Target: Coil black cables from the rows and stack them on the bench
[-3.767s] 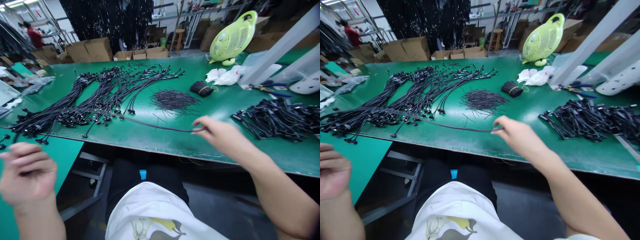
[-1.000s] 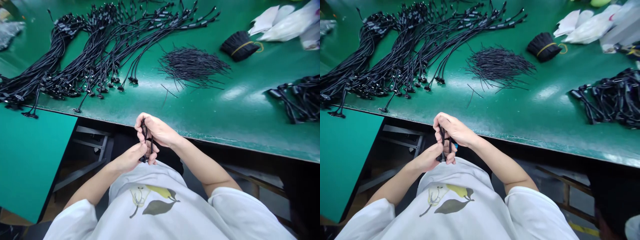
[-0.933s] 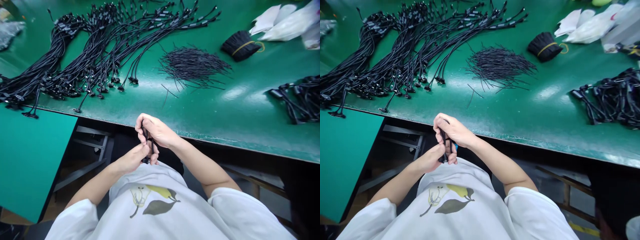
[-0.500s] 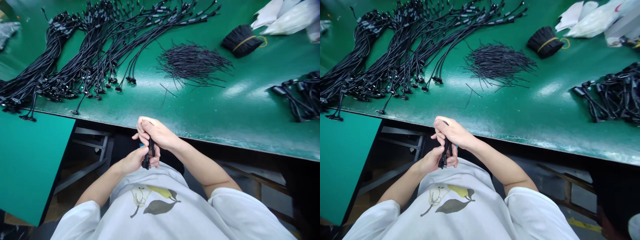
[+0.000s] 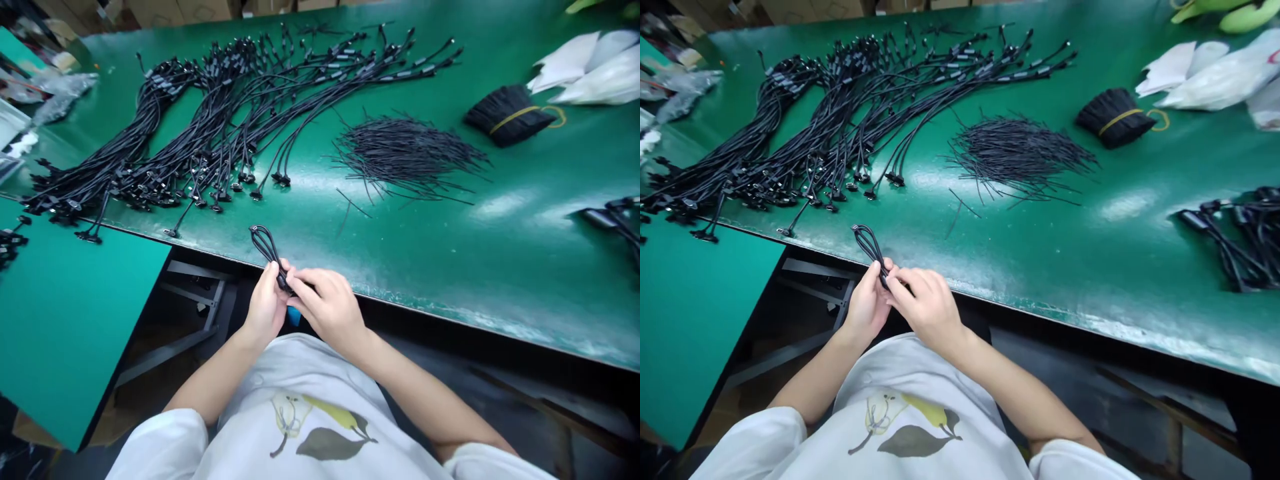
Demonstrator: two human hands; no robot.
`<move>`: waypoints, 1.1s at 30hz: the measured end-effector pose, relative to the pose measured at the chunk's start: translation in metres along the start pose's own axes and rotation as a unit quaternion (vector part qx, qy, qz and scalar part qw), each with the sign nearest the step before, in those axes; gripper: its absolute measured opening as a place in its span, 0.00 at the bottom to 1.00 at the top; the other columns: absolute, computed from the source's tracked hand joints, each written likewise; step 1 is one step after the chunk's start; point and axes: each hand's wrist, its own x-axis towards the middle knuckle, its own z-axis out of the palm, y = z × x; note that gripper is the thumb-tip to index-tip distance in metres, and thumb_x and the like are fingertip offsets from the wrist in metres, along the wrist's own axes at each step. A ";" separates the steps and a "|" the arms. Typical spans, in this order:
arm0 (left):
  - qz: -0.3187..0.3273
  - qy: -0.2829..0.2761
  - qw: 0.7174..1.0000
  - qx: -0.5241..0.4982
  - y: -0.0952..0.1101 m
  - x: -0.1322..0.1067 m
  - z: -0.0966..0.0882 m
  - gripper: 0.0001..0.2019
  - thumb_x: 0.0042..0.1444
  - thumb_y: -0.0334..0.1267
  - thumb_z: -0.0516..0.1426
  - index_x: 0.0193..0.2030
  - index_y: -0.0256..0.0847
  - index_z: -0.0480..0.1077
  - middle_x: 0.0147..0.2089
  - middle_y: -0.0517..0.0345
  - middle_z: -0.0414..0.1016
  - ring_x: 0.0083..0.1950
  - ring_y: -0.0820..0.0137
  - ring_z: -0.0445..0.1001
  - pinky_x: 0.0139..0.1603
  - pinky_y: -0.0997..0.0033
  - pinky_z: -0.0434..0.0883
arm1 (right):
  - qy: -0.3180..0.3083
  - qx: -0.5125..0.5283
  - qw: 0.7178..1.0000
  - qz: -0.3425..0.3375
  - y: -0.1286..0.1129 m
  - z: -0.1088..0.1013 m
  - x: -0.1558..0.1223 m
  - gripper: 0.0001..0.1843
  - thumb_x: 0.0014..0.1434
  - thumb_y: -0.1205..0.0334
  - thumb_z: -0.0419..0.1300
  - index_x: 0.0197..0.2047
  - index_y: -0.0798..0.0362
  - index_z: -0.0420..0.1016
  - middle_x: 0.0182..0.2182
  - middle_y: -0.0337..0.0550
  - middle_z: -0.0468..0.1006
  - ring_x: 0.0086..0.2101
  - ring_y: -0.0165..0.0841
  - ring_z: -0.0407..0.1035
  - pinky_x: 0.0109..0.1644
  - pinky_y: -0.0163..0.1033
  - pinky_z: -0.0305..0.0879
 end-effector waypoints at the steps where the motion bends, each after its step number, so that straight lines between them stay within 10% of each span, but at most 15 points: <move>1: -0.008 0.008 1.000 -0.001 0.001 0.001 0.000 0.10 0.61 0.41 0.55 0.35 0.36 0.68 0.29 0.60 0.67 0.31 0.76 0.68 0.34 0.78 0.66 | 0.010 -0.031 0.998 -0.051 -0.001 0.003 -0.002 0.15 0.63 0.69 0.57 0.53 0.56 0.70 0.45 0.53 0.75 0.46 0.38 0.69 0.48 0.43 0.68; 6: -0.034 -0.011 0.996 0.076 0.004 0.002 -0.006 0.12 0.57 0.43 0.59 0.38 0.34 0.71 0.30 0.60 0.68 0.30 0.77 0.67 0.33 0.79 0.65 | -0.057 -0.046 0.975 -0.210 0.001 -0.003 0.011 0.11 0.64 0.73 0.52 0.43 0.60 0.75 0.36 0.50 0.77 0.39 0.35 0.69 0.46 0.41 0.68; 10: -0.028 -0.099 0.967 0.234 0.016 -0.002 -0.015 0.15 0.57 0.49 0.58 0.36 0.36 0.68 0.26 0.63 0.65 0.27 0.76 0.63 0.29 0.76 0.62 | -0.133 0.024 0.964 -0.229 0.014 -0.033 0.030 0.15 0.66 0.70 0.50 0.54 0.56 0.71 0.48 0.49 0.77 0.49 0.36 0.68 0.55 0.45 0.64; 13: -0.047 -0.199 0.891 0.406 0.028 -0.012 -0.015 0.16 0.62 0.48 0.51 0.34 0.37 0.66 0.24 0.63 0.63 0.25 0.75 0.61 0.29 0.74 0.61 | -0.183 -0.043 0.943 -0.274 0.027 -0.046 0.034 0.20 0.67 0.69 0.48 0.61 0.59 0.64 0.51 0.54 0.74 0.52 0.40 0.67 0.59 0.54 0.58; 17: -0.011 -0.274 0.747 0.606 0.041 -0.027 -0.006 0.10 0.65 0.41 0.48 0.38 0.40 0.66 0.29 0.61 0.68 0.28 0.72 0.63 0.31 0.73 0.58 | -0.230 -0.121 0.919 -0.298 0.028 -0.048 0.024 0.18 0.70 0.59 0.45 0.43 0.63 0.71 0.27 0.45 0.71 0.26 0.34 0.65 0.32 0.41 0.61; 24: 0.123 -0.304 0.592 0.736 0.049 -0.022 -0.007 0.11 0.65 0.38 0.47 0.34 0.42 0.66 0.31 0.57 0.70 0.31 0.68 0.66 0.33 0.69 0.57 | -0.264 -0.115 0.943 -0.169 0.021 -0.052 0.015 0.19 0.70 0.51 0.47 0.32 0.54 0.64 0.27 0.41 0.68 0.26 0.32 0.62 0.29 0.38 0.52; 33: 0.204 -0.242 0.642 0.698 0.033 0.005 0.018 0.10 0.63 0.36 0.50 0.30 0.43 0.64 0.28 0.57 0.67 0.28 0.67 0.63 0.32 0.68 0.56 | -0.163 -0.254 0.909 -0.288 0.041 -0.068 0.047 0.11 0.64 0.72 0.49 0.30 0.55 0.65 0.23 0.39 0.63 0.23 0.31 0.55 0.26 0.40 0.42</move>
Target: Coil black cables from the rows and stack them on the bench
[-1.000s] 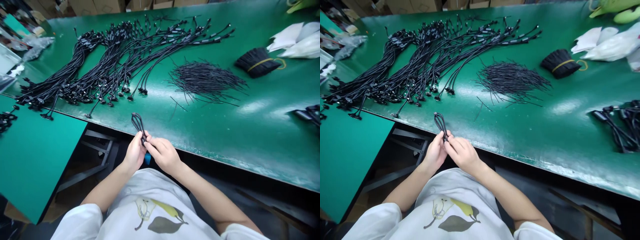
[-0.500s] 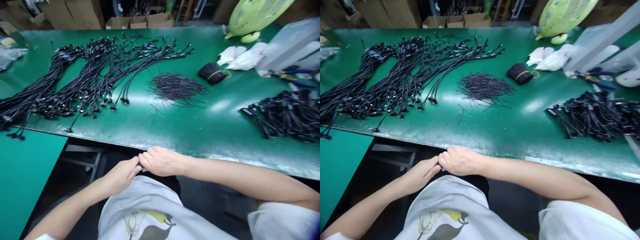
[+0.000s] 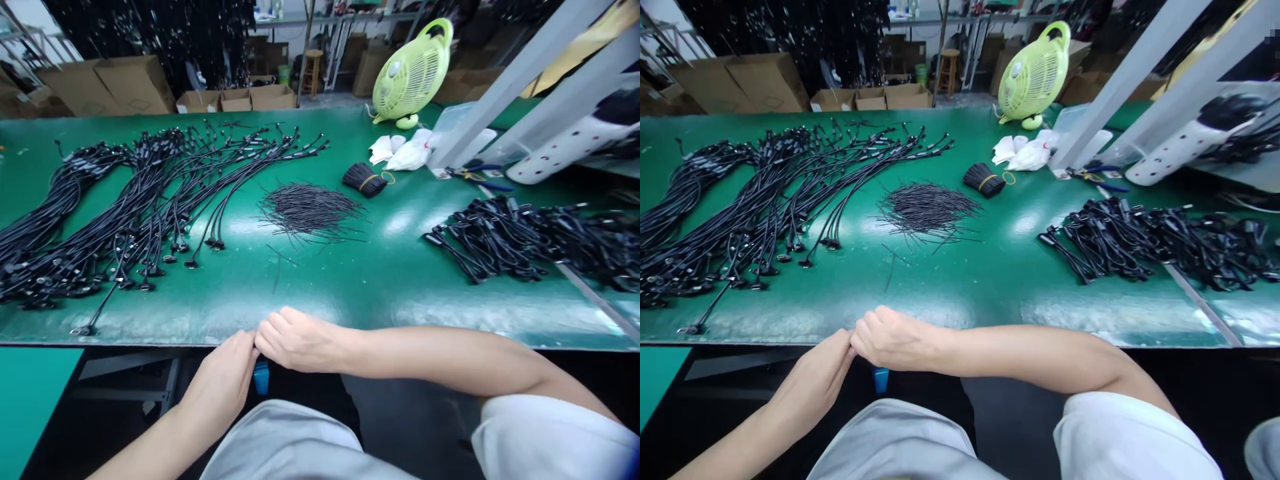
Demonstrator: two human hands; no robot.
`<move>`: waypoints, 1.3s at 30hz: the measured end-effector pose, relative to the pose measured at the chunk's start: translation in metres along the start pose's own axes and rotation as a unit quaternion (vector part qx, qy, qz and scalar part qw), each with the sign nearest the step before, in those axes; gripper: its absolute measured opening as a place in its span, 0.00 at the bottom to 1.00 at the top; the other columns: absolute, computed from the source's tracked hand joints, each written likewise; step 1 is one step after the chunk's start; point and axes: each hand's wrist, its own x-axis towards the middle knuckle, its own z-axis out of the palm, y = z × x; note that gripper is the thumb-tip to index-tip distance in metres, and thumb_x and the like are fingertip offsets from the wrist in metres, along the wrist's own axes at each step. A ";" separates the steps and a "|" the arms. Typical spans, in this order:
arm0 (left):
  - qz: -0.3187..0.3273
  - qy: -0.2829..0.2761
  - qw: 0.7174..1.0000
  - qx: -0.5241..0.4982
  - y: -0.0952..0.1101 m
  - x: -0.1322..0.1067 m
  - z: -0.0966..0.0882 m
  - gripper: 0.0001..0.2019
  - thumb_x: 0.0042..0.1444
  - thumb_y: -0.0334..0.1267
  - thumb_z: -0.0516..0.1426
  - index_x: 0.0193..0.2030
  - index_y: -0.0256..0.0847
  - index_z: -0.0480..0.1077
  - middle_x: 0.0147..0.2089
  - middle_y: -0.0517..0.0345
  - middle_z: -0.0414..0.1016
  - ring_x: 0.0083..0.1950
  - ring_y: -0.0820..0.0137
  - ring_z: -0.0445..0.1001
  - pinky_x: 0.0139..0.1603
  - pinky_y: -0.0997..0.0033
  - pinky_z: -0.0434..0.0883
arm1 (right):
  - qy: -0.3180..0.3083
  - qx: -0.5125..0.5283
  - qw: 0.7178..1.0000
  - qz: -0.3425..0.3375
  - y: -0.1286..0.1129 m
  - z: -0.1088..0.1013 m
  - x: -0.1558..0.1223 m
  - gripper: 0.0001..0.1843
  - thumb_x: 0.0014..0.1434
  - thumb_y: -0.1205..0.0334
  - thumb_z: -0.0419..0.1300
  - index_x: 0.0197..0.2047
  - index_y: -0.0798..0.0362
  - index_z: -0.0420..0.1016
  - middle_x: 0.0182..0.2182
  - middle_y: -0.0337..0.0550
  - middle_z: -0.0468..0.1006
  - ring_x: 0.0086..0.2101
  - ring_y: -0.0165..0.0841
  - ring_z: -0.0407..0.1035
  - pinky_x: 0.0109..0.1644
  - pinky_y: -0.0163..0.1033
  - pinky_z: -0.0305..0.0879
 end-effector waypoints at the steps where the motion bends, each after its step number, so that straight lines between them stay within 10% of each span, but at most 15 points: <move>1: -0.011 -0.004 1.000 -0.028 0.002 0.004 0.001 0.10 0.63 0.37 0.49 0.30 0.42 0.63 0.28 0.57 0.67 0.28 0.68 0.62 0.32 0.68 0.56 | -0.005 0.015 1.000 0.001 0.004 -0.003 0.001 0.12 0.65 0.72 0.49 0.30 0.55 0.66 0.23 0.39 0.63 0.24 0.31 0.56 0.27 0.40 0.44; 6: -0.091 -0.105 0.967 -0.212 -0.006 0.015 0.001 0.18 0.65 0.49 0.48 0.29 0.40 0.65 0.23 0.61 0.63 0.25 0.71 0.60 0.30 0.70 0.56 | -0.051 0.244 0.968 0.029 0.049 -0.005 -0.012 0.17 0.69 0.54 0.49 0.36 0.55 0.72 0.32 0.42 0.72 0.32 0.30 0.63 0.37 0.37 0.58; 11: -0.216 -0.018 0.879 -0.425 -0.020 0.027 -0.001 0.20 0.59 0.56 0.55 0.35 0.37 0.68 0.22 0.65 0.56 0.22 0.77 0.55 0.26 0.74 0.54 | 0.030 0.171 0.849 0.498 0.173 0.025 -0.073 0.21 0.69 0.50 0.46 0.37 0.54 0.74 0.34 0.45 0.72 0.36 0.32 0.63 0.44 0.37 0.61; 16: -0.250 0.047 0.811 -0.527 -0.011 0.043 0.001 0.20 0.54 0.53 0.61 0.33 0.35 0.68 0.23 0.65 0.57 0.22 0.80 0.54 0.24 0.76 0.54 | 0.000 0.088 0.796 0.599 0.242 0.072 -0.121 0.16 0.67 0.59 0.50 0.34 0.60 0.72 0.36 0.52 0.70 0.36 0.34 0.60 0.45 0.40 0.58; 24: -0.220 0.065 0.768 -0.598 -0.008 0.049 0.004 0.18 0.52 0.50 0.63 0.32 0.35 0.67 0.22 0.67 0.55 0.21 0.82 0.52 0.22 0.79 0.52 | -0.156 -0.061 0.804 0.571 0.232 0.090 -0.126 0.13 0.65 0.63 0.50 0.45 0.59 0.73 0.42 0.57 0.71 0.41 0.41 0.64 0.40 0.42 0.55; 32: -0.168 0.083 0.786 -0.589 -0.002 0.024 0.003 0.16 0.56 0.48 0.60 0.33 0.34 0.68 0.22 0.67 0.55 0.21 0.82 0.54 0.23 0.79 0.55 | -0.105 -0.158 0.769 0.611 0.200 0.050 -0.116 0.16 0.64 0.63 0.46 0.45 0.62 0.70 0.42 0.62 0.71 0.38 0.42 0.64 0.38 0.43 0.53; 39: -0.142 0.018 0.750 -0.646 0.012 0.016 0.009 0.22 0.57 0.47 0.60 0.55 0.39 0.65 0.23 0.68 0.57 0.20 0.81 0.52 0.21 0.80 0.54 | 0.095 0.210 0.757 0.612 0.071 0.010 -0.061 0.09 0.62 0.59 0.52 0.33 0.53 0.68 0.29 0.43 0.71 0.31 0.33 0.64 0.36 0.37 0.59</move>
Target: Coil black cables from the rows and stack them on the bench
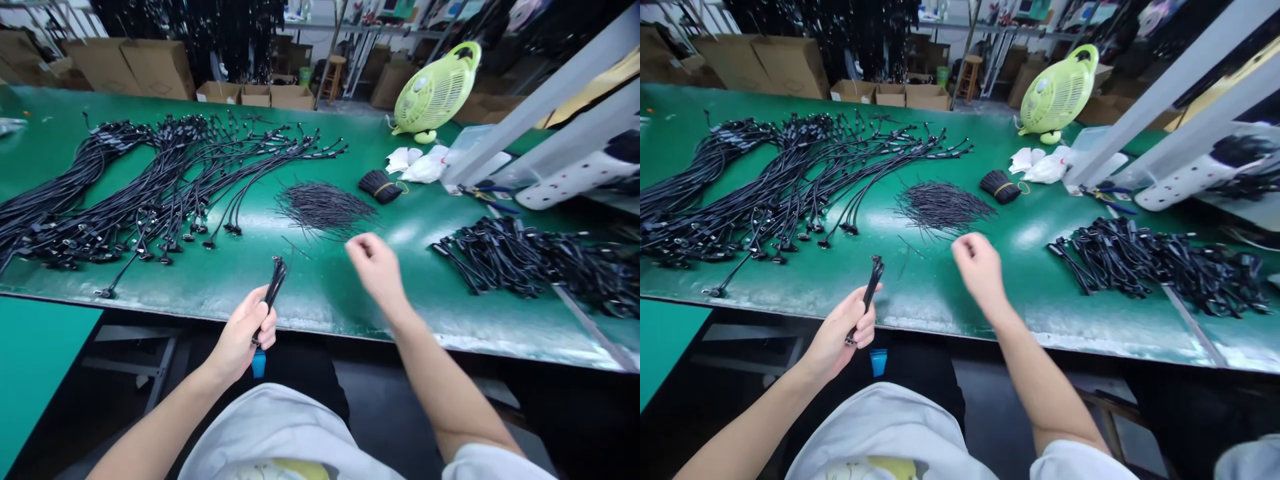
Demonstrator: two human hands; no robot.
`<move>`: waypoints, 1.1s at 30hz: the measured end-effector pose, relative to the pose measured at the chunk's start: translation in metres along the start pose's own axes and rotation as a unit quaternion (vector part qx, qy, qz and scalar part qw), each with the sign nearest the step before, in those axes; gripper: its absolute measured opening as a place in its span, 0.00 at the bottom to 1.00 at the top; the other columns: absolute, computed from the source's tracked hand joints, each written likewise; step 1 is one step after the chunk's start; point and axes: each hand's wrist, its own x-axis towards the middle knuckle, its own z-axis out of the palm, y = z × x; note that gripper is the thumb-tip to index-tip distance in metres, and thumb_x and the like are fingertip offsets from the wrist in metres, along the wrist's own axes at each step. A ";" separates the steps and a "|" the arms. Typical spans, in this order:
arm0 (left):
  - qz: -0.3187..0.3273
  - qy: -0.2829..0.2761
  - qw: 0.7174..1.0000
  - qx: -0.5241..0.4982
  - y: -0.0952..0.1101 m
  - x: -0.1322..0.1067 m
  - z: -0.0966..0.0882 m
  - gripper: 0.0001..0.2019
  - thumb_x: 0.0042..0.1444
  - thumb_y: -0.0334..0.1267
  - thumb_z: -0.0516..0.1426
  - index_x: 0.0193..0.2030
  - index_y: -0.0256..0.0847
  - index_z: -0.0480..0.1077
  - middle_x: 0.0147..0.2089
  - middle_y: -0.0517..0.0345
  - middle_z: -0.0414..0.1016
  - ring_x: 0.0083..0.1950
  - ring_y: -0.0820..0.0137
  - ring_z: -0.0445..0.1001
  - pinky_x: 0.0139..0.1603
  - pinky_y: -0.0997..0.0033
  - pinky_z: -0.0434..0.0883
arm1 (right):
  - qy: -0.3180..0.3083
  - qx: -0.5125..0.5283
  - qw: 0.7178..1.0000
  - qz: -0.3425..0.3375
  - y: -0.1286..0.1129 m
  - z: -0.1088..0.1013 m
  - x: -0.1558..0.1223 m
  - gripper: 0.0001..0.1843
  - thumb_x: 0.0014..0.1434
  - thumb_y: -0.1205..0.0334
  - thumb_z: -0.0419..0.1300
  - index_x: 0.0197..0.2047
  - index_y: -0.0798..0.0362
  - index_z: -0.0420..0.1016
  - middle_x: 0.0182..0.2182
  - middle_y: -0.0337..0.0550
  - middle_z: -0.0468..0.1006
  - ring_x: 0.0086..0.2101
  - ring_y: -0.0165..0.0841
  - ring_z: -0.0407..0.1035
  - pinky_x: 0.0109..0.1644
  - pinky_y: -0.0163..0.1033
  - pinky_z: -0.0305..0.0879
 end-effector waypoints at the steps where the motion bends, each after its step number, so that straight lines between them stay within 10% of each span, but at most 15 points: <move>1: 0.002 -0.013 1.000 0.001 -0.002 0.001 0.001 0.24 0.57 0.47 0.60 0.57 0.40 0.64 0.23 0.69 0.56 0.20 0.81 0.52 0.21 0.79 0.54 | -0.064 0.057 0.996 -0.020 -0.016 0.010 -0.022 0.09 0.62 0.58 0.53 0.33 0.53 0.67 0.28 0.40 0.70 0.30 0.32 0.63 0.34 0.36 0.59; 4: 0.060 -0.006 0.995 0.075 -0.008 0.006 -0.001 0.22 0.60 0.47 0.57 0.58 0.38 0.66 0.24 0.67 0.57 0.21 0.79 0.54 0.23 0.77 0.58 | -0.177 0.111 0.972 -0.105 -0.053 0.036 -0.076 0.09 0.64 0.60 0.53 0.33 0.52 0.67 0.27 0.38 0.68 0.27 0.29 0.62 0.31 0.34 0.59; 8: 0.183 0.061 0.920 0.342 -0.013 0.005 -0.018 0.18 0.63 0.41 0.51 0.55 0.38 0.71 0.31 0.58 0.69 0.28 0.74 0.66 0.34 0.72 0.67 | -0.090 -0.053 0.934 -0.340 -0.072 0.048 -0.096 0.10 0.67 0.67 0.48 0.36 0.55 0.69 0.28 0.42 0.69 0.29 0.30 0.63 0.34 0.36 0.59; 11: 0.205 0.057 0.862 0.461 -0.014 -0.001 -0.031 0.15 0.59 0.34 0.50 0.49 0.40 0.75 0.34 0.55 0.74 0.38 0.68 0.72 0.44 0.68 0.69 | -0.034 -0.153 0.814 -0.559 -0.079 0.044 -0.082 0.13 0.66 0.72 0.46 0.39 0.58 0.71 0.35 0.48 0.74 0.36 0.34 0.66 0.40 0.41 0.61; 14: 0.112 0.030 0.898 0.424 -0.013 -0.006 -0.038 0.11 0.55 0.33 0.49 0.35 0.38 0.73 0.23 0.60 0.68 0.27 0.71 0.68 0.32 0.72 0.67 | -0.062 -0.180 0.703 -0.685 -0.089 0.035 -0.068 0.12 0.66 0.71 0.47 0.44 0.58 0.72 0.49 0.50 0.73 0.48 0.37 0.66 0.52 0.44 0.62; 19: 0.020 0.003 0.968 0.249 -0.009 -0.009 -0.035 0.07 0.46 0.33 0.51 0.30 0.36 0.69 0.19 0.65 0.60 0.20 0.78 0.56 0.21 0.78 0.56 | -0.086 -0.301 0.625 -0.715 -0.104 0.031 -0.069 0.19 0.64 0.73 0.43 0.50 0.63 0.72 0.41 0.54 0.75 0.40 0.39 0.67 0.46 0.45 0.63; 27: -0.006 -0.008 0.968 0.253 -0.011 -0.010 -0.031 0.12 0.50 0.36 0.52 0.38 0.34 0.72 0.19 0.67 0.58 0.20 0.79 0.55 0.21 0.78 0.55 | -0.163 -0.371 0.547 -0.732 -0.117 0.036 -0.073 0.16 0.57 0.74 0.47 0.29 0.57 0.75 0.25 0.50 0.67 0.26 0.37 0.58 0.29 0.43 0.47; 33: -0.023 -0.002 0.962 0.271 -0.009 -0.014 -0.024 0.09 0.49 0.31 0.49 0.34 0.36 0.69 0.19 0.67 0.59 0.22 0.77 0.57 0.25 0.76 0.58 | -0.240 -0.385 0.591 -0.667 -0.116 0.039 -0.074 0.10 0.54 0.73 0.54 0.22 0.55 0.68 0.20 0.45 0.62 0.24 0.35 0.55 0.28 0.42 0.42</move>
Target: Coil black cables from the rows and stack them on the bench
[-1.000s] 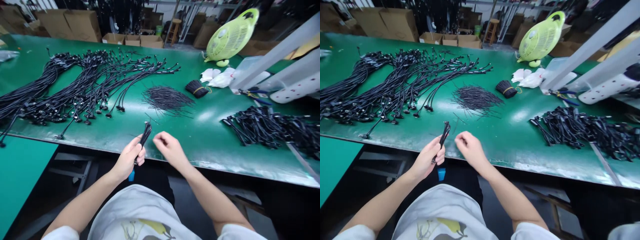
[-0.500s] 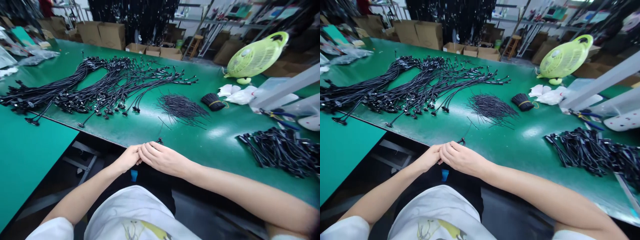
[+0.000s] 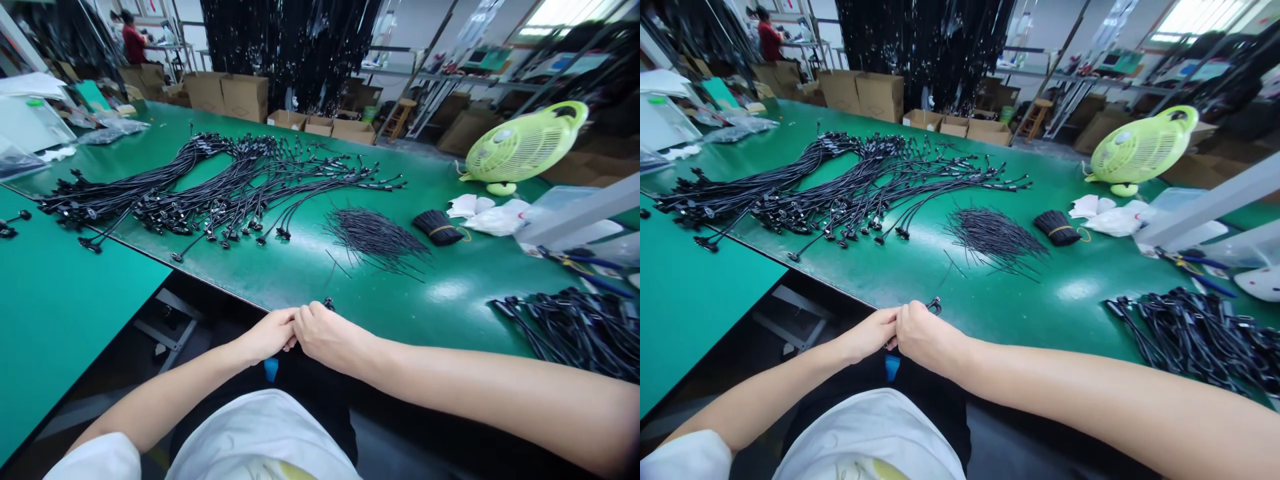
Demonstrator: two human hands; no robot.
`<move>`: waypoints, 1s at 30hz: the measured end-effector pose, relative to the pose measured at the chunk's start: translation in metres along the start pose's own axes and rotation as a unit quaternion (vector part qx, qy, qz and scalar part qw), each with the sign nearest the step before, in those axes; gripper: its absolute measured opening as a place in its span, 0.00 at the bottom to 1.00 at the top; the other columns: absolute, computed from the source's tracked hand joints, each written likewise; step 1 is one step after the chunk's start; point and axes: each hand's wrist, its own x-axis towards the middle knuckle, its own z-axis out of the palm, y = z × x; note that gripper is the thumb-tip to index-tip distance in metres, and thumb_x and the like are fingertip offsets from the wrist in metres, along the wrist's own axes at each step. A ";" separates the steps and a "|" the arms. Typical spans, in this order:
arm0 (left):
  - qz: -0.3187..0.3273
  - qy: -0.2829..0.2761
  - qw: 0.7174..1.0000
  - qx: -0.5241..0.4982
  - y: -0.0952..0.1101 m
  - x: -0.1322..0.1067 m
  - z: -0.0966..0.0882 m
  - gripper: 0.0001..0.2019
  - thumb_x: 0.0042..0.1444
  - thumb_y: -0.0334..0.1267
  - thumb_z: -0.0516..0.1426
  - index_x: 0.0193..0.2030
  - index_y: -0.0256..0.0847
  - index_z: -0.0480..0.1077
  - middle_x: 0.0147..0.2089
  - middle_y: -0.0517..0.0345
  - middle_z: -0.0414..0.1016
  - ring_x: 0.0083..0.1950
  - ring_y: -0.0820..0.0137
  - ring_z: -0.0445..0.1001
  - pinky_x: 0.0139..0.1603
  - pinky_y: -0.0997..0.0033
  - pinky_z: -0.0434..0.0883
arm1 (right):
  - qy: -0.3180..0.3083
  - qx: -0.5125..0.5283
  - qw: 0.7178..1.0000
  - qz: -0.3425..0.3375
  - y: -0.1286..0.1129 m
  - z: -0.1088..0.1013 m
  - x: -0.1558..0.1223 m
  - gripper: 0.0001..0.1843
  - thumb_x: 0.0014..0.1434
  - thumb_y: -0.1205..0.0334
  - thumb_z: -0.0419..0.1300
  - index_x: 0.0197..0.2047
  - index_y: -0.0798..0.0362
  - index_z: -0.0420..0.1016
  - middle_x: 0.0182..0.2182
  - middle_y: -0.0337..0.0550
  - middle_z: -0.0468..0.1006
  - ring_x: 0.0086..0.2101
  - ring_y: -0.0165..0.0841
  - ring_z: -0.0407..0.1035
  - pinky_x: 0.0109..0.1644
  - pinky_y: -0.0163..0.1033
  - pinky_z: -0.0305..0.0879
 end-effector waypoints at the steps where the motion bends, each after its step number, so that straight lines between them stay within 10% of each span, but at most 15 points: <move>1: 0.001 -0.001 1.000 -0.009 0.002 -0.002 0.001 0.11 0.48 0.30 0.49 0.36 0.36 0.71 0.21 0.65 0.61 0.24 0.76 0.60 0.27 0.75 0.60 | 0.008 0.011 1.000 0.017 0.000 0.002 0.000 0.10 0.54 0.73 0.53 0.23 0.55 0.68 0.20 0.45 0.62 0.24 0.34 0.55 0.28 0.41 0.42; 5: -0.016 0.049 0.998 -0.048 0.006 -0.006 0.002 0.26 0.46 0.27 0.53 0.55 0.39 0.70 0.46 0.54 0.75 0.49 0.66 0.70 0.52 0.67 0.65 | 0.071 0.052 0.991 0.104 0.003 0.018 0.000 0.10 0.56 0.76 0.50 0.29 0.57 0.69 0.23 0.44 0.65 0.24 0.34 0.57 0.27 0.41 0.42; 8: 0.009 0.103 0.990 -0.098 0.004 0.002 0.002 0.28 0.52 0.30 0.54 0.63 0.41 0.64 0.64 0.52 0.66 0.66 0.60 0.59 0.66 0.62 0.54 | 0.126 0.176 0.953 0.212 0.007 0.031 0.007 0.10 0.58 0.75 0.50 0.30 0.56 0.70 0.24 0.43 0.69 0.26 0.33 0.61 0.27 0.39 0.46; 12: 0.146 0.097 0.975 -0.135 0.009 0.014 -0.005 0.21 0.63 0.42 0.50 0.61 0.42 0.67 0.63 0.50 0.66 0.66 0.59 0.60 0.67 0.58 0.56 | 0.256 0.454 0.769 0.371 0.006 0.037 0.016 0.14 0.65 0.65 0.49 0.29 0.54 0.69 0.28 0.41 0.73 0.30 0.30 0.66 0.35 0.34 0.57; 14: 0.218 0.109 0.969 -0.045 0.015 0.012 -0.012 0.18 0.64 0.42 0.50 0.56 0.43 0.72 0.62 0.50 0.65 0.65 0.59 0.60 0.66 0.59 0.56 | 0.297 0.577 0.650 0.396 0.006 0.038 0.015 0.15 0.65 0.59 0.50 0.30 0.54 0.71 0.29 0.40 0.74 0.31 0.30 0.67 0.37 0.34 0.59; 16: 0.284 0.108 0.947 0.101 0.022 0.004 -0.020 0.14 0.63 0.37 0.51 0.49 0.44 0.76 0.57 0.50 0.67 0.60 0.62 0.62 0.64 0.60 0.58 | 0.282 0.662 0.590 0.366 0.008 0.039 0.009 0.15 0.64 0.56 0.52 0.29 0.55 0.71 0.27 0.39 0.73 0.29 0.30 0.66 0.35 0.34 0.59; 22: 0.276 0.000 0.903 0.330 0.012 -0.008 -0.024 0.19 0.56 0.26 0.49 0.40 0.46 0.80 0.38 0.53 0.67 0.42 0.65 0.64 0.49 0.63 0.64 | 0.264 0.602 0.643 0.392 0.009 0.034 -0.011 0.16 0.65 0.57 0.51 0.27 0.54 0.68 0.24 0.39 0.70 0.28 0.30 0.64 0.34 0.34 0.58; 27: 0.139 0.034 0.989 0.023 0.008 0.001 -0.031 0.16 0.60 0.39 0.50 0.43 0.40 0.79 0.45 0.50 0.70 0.47 0.63 0.67 0.52 0.64 0.65 | 0.261 0.503 0.780 0.265 -0.014 0.026 0.001 0.17 0.69 0.59 0.47 0.30 0.54 0.69 0.27 0.42 0.73 0.30 0.31 0.64 0.37 0.35 0.59; 30: 0.141 0.024 0.988 -0.060 0.017 -0.009 -0.032 0.25 0.65 0.48 0.45 0.40 0.37 0.80 0.43 0.50 0.70 0.43 0.65 0.68 0.48 0.67 0.66 | 0.205 0.546 0.766 0.269 -0.013 0.036 0.005 0.17 0.68 0.61 0.49 0.26 0.54 0.66 0.24 0.38 0.70 0.28 0.29 0.62 0.34 0.33 0.56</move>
